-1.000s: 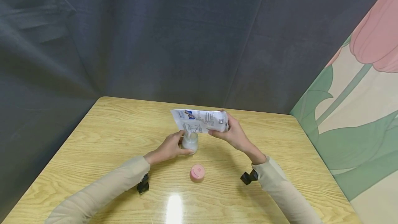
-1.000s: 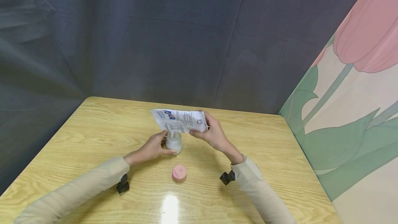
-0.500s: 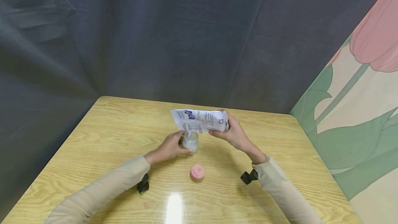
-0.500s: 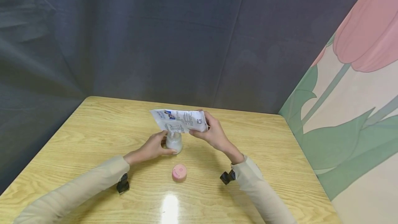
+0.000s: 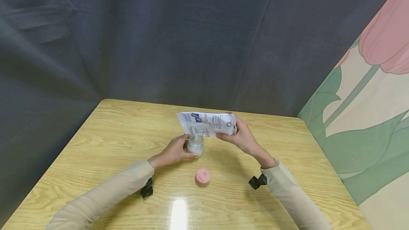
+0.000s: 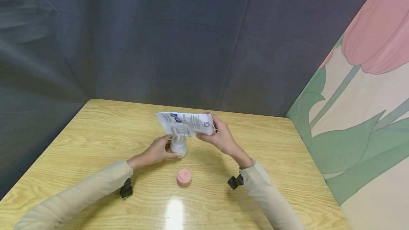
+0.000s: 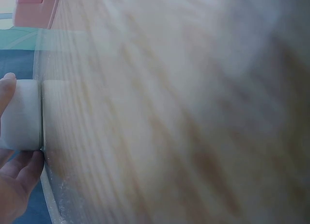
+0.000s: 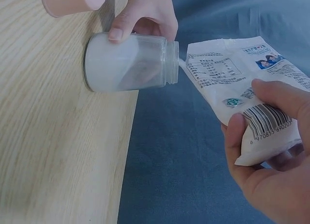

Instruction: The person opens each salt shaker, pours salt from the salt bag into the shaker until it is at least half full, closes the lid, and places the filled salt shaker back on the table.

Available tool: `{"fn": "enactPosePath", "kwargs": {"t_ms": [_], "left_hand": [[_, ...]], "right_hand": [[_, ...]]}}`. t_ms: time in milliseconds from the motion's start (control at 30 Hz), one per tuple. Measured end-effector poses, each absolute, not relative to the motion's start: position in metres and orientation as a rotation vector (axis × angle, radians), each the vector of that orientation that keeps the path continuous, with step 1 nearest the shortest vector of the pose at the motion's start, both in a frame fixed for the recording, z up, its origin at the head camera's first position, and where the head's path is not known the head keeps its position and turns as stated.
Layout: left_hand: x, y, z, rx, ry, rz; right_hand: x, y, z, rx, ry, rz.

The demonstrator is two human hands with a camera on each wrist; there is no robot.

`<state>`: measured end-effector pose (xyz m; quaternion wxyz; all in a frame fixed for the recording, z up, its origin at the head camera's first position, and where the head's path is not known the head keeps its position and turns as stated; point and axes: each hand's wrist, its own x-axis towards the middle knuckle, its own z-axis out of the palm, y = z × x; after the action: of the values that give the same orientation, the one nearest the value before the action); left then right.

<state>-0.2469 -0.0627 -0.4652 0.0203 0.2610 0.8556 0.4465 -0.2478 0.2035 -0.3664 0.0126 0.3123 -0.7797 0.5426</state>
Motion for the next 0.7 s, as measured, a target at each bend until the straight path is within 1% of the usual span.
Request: {"fn": "enactPosePath", "kwargs": {"t_ms": [700], "left_hand": [[-0.2466,-0.0625,-0.4663,0.827,2.677,1.394]], "right_hand": [[-0.2491,0.2104,-0.3655,0.934,-2.428,1.683]]}}
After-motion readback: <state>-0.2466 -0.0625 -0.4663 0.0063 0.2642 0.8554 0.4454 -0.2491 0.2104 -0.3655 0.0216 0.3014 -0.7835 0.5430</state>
